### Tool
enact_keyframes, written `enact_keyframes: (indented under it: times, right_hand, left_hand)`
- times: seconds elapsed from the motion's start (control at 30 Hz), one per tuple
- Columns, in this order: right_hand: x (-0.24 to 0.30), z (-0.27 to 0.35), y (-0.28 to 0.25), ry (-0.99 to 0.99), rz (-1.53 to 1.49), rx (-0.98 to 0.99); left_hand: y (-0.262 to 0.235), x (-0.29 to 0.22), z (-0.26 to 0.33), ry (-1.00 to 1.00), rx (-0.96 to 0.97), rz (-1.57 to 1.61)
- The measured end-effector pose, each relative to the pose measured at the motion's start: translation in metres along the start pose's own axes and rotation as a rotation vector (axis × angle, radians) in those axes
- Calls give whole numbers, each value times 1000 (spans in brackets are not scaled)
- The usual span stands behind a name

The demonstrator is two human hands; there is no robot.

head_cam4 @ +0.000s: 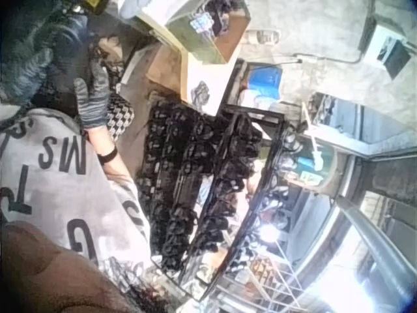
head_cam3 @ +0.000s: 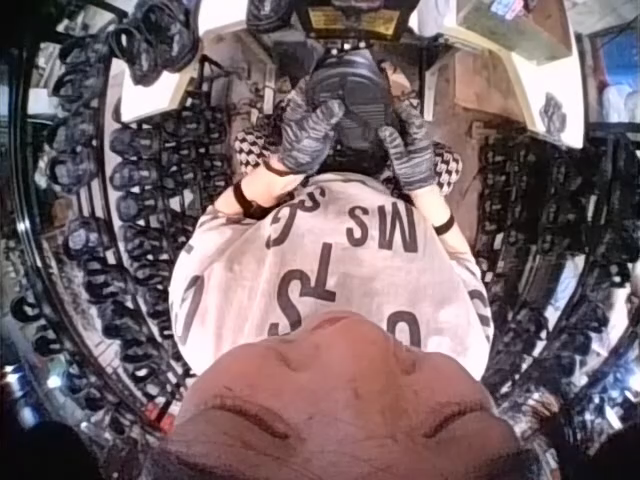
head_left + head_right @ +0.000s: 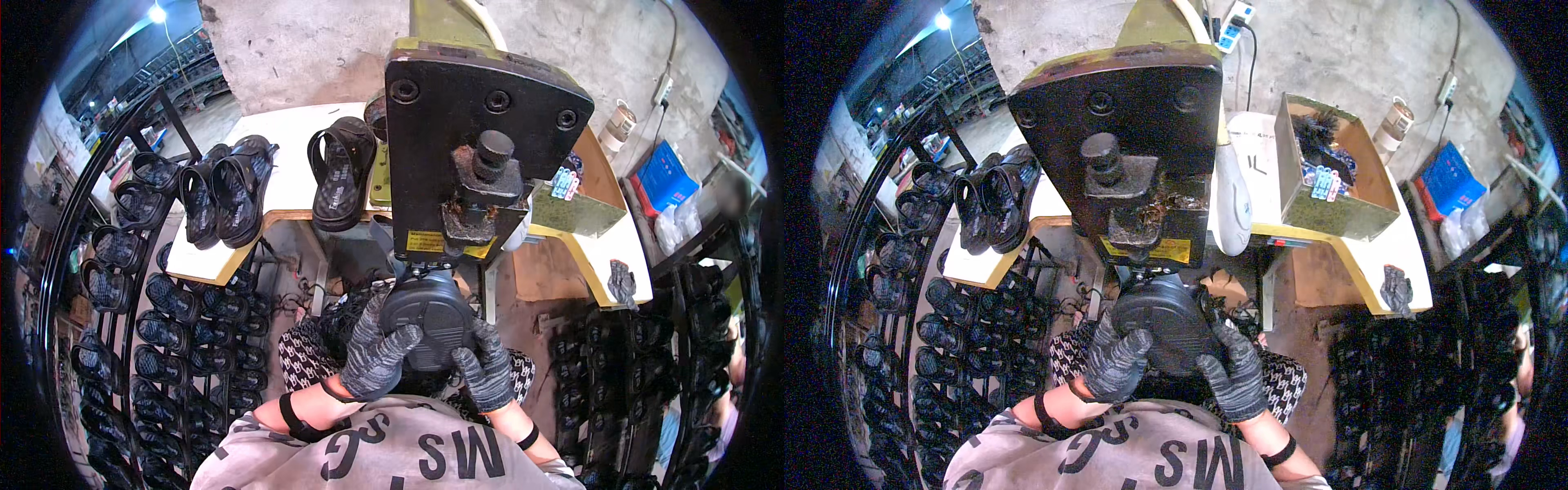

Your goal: Finishing the soles of sandals using a motorized buffing or pressing machine in an industrial setting.

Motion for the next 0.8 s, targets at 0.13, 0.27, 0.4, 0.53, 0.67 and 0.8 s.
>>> enact_keyframes:
  times: [0.13, 0.27, 0.4, 0.53, 0.67, 0.8]
  right_hand:
    - [18, -10, -5, -109, 13, 16]
    - [46, -20, -16, -302, 257, 107]
    - [75, -39, -31, -460, 373, 136]
    - [100, -63, -45, -517, 547, 248]
    - [126, -81, -53, -572, 656, 344]
    - [143, -98, -52, -566, 828, 442]
  left_hand:
    - [5, -8, 2, 22, 1, 19]
    - [13, -25, -1, 23, 30, -127]
    - [16, -26, -3, 17, 71, -167]
    - [22, -23, -2, -2, 73, -132]
    - [20, -6, 1, -7, 64, -61]
    - [15, 14, -2, -62, 71, -46]
Point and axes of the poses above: each hand's wrist, its own z-axis away from the middle knuckle, its own y-axis out of the palm, x = y × z, the point moved 9 cm from there along -z, towards the middle knuckle, and after that the axes turned 3 degrees about z, right-handed, at the moved point
